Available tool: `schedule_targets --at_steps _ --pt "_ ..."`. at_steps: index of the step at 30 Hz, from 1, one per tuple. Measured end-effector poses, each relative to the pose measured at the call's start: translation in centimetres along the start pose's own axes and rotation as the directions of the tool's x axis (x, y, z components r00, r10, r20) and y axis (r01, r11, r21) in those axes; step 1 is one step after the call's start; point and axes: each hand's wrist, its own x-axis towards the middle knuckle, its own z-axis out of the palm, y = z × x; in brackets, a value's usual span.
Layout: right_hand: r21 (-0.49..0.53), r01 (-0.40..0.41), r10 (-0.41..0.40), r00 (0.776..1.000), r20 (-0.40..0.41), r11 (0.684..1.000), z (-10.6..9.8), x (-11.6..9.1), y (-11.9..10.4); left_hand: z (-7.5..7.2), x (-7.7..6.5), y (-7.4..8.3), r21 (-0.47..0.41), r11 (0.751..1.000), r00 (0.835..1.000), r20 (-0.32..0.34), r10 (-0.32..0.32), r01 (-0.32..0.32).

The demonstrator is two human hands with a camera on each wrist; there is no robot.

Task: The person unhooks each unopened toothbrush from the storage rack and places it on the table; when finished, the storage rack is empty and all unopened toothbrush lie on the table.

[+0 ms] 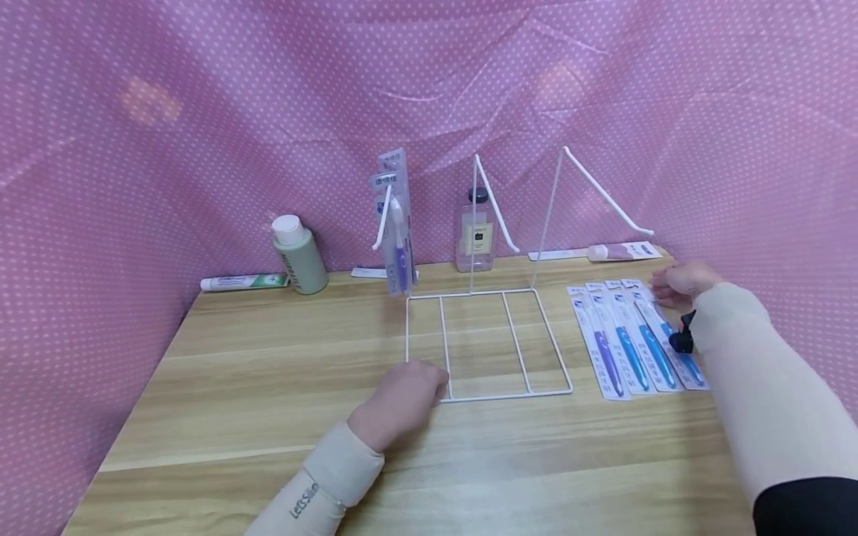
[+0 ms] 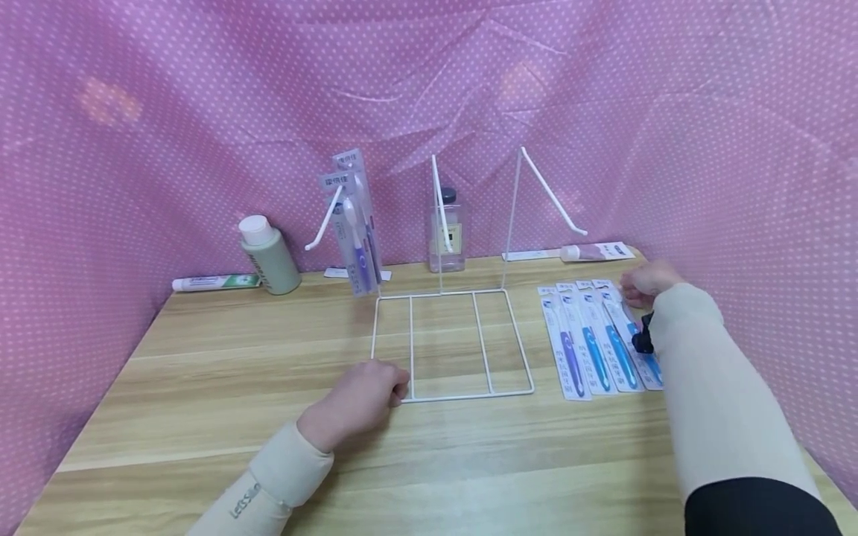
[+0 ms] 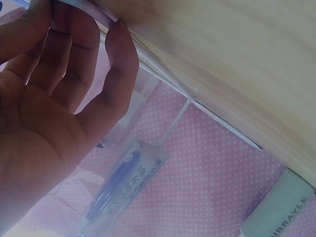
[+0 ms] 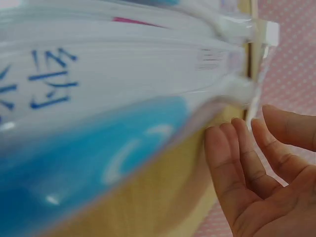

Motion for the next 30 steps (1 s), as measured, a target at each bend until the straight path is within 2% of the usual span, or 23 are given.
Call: schedule_targets --at_steps 2,4,7,10,13,15,16,18,21,24,26,30 --pt "-0.099 0.068 -0.067 0.998 0.012 0.993 0.2 -0.8 -1.0 0.0 0.0 0.0 0.004 1.0 1.0 0.001 -0.003 0.003" --pt "-0.209 0.151 -0.153 0.988 0.01 0.966 0.9 -2.2 -2.3 0.0 0.0 0.0 0.004 1.0 1.0 0.003 -0.006 0.006" --pt "-0.285 0.287 -0.293 0.956 0.021 0.915 3.2 -5.0 -4.1 0.0 0.0 0.1 0.003 1.0 1.0 0.005 -0.005 0.005" --pt "-0.306 0.418 -0.426 0.904 0.044 0.855 6.6 -8.5 -5.1 0.0 0.0 0.2 -0.002 1.0 1.0 0.006 -0.005 0.005" --pt "-0.34 0.529 -0.541 0.838 0.068 0.777 10.2 -11.7 -5.3 0.0 0.0 0.1 -0.01 1.0 1.0 0.001 -0.008 0.008" --pt "-0.387 0.573 -0.591 0.802 0.085 0.722 12.3 -13.2 -5.1 0.0 0.1 0.2 -0.017 1.0 1.0 -0.001 -0.014 0.014" --pt "-0.409 0.588 -0.607 0.788 0.097 0.698 13.2 -13.7 -4.9 0.0 0.1 0.2 -0.02 1.0 1.0 -0.007 -0.012 0.012" --pt "-0.447 0.6 -0.614 0.778 0.134 0.663 15.0 -14.1 -4.3 0.0 0.2 0.3 -0.028 1.0 1.0 -0.01 -0.011 0.011" --pt "-0.502 0.592 -0.569 0.792 0.221 0.63 16.7 -13.8 -3.3 -0.1 0.2 0.3 -0.037 0.999 1.0 -0.009 -0.013 0.013" --pt "-0.534 0.597 -0.51 0.799 0.32 0.599 17.4 -13.2 -2.2 0.0 0.2 0.2 -0.048 0.999 1.0 -0.008 -0.014 0.013" --pt "-0.527 0.617 -0.495 0.786 0.371 0.584 17.5 -12.9 -1.5 0.0 0.1 0.1 -0.052 0.999 1.0 -0.011 -0.011 0.011" --pt "-0.486 0.658 -0.503 0.753 0.425 0.575 17.6 -12.2 -0.6 0.2 0.0 -0.3 -0.052 0.999 1.0 -0.017 -0.004 0.003"
